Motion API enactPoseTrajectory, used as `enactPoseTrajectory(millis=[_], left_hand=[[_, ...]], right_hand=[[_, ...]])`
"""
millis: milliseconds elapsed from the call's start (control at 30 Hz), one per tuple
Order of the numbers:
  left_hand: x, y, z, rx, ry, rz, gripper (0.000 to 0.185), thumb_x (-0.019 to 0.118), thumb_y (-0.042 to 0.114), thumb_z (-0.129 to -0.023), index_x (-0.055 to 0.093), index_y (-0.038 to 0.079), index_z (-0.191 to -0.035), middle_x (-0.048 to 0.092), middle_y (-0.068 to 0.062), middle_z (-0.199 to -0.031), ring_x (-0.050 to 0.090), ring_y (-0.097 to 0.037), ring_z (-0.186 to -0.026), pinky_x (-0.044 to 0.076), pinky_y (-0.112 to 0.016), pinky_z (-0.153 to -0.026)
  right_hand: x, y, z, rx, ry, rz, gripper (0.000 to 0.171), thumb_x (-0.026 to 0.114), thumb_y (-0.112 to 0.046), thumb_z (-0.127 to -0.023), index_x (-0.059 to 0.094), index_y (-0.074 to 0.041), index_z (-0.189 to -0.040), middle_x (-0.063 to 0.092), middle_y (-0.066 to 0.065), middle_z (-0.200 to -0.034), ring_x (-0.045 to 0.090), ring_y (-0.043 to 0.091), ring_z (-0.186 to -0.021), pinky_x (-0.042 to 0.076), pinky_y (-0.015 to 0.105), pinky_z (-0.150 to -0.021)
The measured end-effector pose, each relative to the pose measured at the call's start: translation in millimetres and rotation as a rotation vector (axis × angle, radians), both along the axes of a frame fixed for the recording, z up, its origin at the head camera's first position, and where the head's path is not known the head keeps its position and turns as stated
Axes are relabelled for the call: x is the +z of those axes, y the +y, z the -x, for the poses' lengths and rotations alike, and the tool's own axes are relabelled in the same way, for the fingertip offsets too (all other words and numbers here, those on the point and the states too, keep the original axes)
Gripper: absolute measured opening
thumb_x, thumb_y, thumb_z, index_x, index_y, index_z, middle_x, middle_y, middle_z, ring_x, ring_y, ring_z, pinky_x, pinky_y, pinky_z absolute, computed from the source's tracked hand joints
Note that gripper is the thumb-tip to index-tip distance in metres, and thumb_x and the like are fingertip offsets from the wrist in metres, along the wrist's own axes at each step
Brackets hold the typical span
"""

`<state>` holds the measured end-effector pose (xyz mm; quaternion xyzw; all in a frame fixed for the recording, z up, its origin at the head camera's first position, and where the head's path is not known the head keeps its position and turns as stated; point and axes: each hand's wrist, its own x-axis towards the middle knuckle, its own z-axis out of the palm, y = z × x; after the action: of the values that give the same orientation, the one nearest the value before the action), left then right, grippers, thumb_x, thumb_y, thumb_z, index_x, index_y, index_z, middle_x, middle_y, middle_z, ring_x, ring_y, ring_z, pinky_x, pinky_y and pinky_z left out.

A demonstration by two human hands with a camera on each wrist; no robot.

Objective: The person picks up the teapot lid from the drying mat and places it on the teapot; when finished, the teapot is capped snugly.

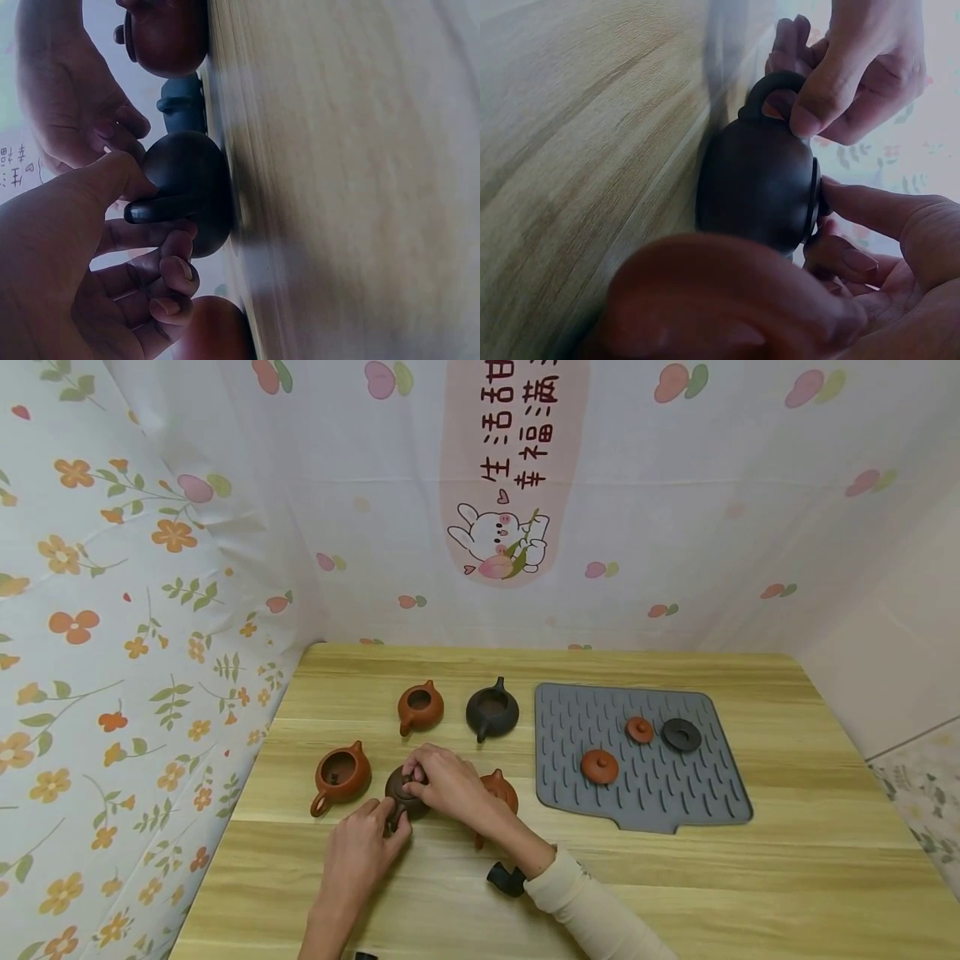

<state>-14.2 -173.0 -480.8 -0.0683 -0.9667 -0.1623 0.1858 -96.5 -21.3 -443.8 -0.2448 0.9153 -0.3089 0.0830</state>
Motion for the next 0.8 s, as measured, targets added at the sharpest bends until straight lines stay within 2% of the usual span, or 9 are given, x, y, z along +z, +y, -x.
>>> enactPoseTrajectory(millis=[167,267,400,433,500,567,667,733,800], left_hand=[[0.3,-0.2,-0.1,-0.002,-0.005,0.007,0.023,0.079,0.014,-0.077,0.057,0.014,-0.069,0.048,0.004,-0.060,0.035,-0.006,-0.050,0.030,-0.023,-0.047],[3.2,-0.8,-1.5,-0.008,-0.027,0.012,0.023,0.079,0.017,-0.080,0.058,0.012,-0.071,0.049,0.003,-0.060,0.036,-0.006,-0.049,0.031,-0.023,-0.047],[11.8,-4.9,-5.7,0.001,-0.097,-0.042,0.024,0.077,0.027,-0.089,0.062,0.010,-0.080,0.053,0.002,-0.066,0.044,-0.008,-0.054,0.036,-0.025,-0.050],[13.9,-7.2,-6.3,0.003,-0.090,-0.063,0.024,0.076,0.028,-0.089,0.063,0.009,-0.083,0.055,0.001,-0.068,0.047,-0.009,-0.056,0.039,-0.027,-0.051],[18.3,-13.5,-5.9,-0.005,-0.033,-0.097,0.023,0.078,0.027,-0.088,0.066,0.007,-0.092,0.060,-0.003,-0.076,0.054,-0.013,-0.062,0.045,-0.032,-0.055],[21.2,-22.2,-3.1,-0.023,0.074,-0.104,0.026,0.079,0.020,-0.086,0.067,0.003,-0.101,0.063,-0.008,-0.084,0.060,-0.019,-0.071,0.051,-0.038,-0.061],[23.1,-38.6,2.2,-0.042,0.233,-0.092,0.031,0.081,0.009,-0.080,0.066,-0.002,-0.105,0.064,-0.015,-0.090,0.062,-0.028,-0.081,0.053,-0.043,-0.070],[23.7,-49.2,4.3,-0.034,0.285,-0.087,0.034,0.082,0.005,-0.076,0.065,-0.004,-0.105,0.063,-0.018,-0.091,0.062,-0.032,-0.083,0.053,-0.044,-0.071],[24.4,-58.6,5.3,-0.015,0.300,-0.083,0.037,0.083,0.003,-0.074,0.065,-0.006,-0.104,0.064,-0.021,-0.092,0.061,-0.035,-0.085,0.052,-0.046,-0.071]], right_hand=[[0.3,0.2,-0.4,-0.001,0.002,0.000,0.011,0.076,-0.026,-0.091,0.069,-0.021,-0.099,0.061,-0.008,-0.089,0.054,0.002,-0.077,0.041,0.020,-0.062],[1.6,2.7,-0.9,0.024,0.009,0.003,0.014,0.075,-0.026,-0.091,0.069,-0.020,-0.102,0.060,-0.007,-0.090,0.053,0.002,-0.077,0.042,0.019,-0.063],[10.4,16.6,-3.2,0.070,0.002,0.042,0.021,0.073,-0.029,-0.093,0.069,-0.017,-0.110,0.060,-0.005,-0.092,0.051,0.004,-0.078,0.042,0.018,-0.066],[14.0,22.4,-3.3,0.070,-0.001,0.059,0.023,0.072,-0.029,-0.094,0.069,-0.016,-0.112,0.061,-0.005,-0.092,0.051,0.004,-0.077,0.042,0.018,-0.067],[22.3,37.2,-2.9,0.053,-0.001,0.098,0.023,0.071,-0.028,-0.095,0.069,-0.015,-0.114,0.062,-0.005,-0.092,0.052,0.005,-0.075,0.043,0.019,-0.066],[29.4,55.1,-0.4,0.023,0.011,0.143,0.022,0.070,-0.025,-0.095,0.069,-0.013,-0.114,0.062,-0.004,-0.091,0.052,0.005,-0.072,0.044,0.020,-0.064],[37.0,86.7,3.5,-0.031,0.021,0.192,0.021,0.069,-0.023,-0.096,0.069,-0.012,-0.113,0.063,-0.002,-0.091,0.051,0.006,-0.069,0.045,0.022,-0.063],[39.0,109.0,6.3,-0.076,0.023,0.210,0.020,0.069,-0.021,-0.096,0.068,-0.010,-0.113,0.063,0.000,-0.091,0.050,0.006,-0.066,0.044,0.023,-0.062],[39.3,131.0,8.7,-0.133,0.024,0.212,0.021,0.068,-0.021,-0.096,0.068,-0.009,-0.114,0.063,0.002,-0.092,0.049,0.006,-0.064,0.043,0.024,-0.060]])
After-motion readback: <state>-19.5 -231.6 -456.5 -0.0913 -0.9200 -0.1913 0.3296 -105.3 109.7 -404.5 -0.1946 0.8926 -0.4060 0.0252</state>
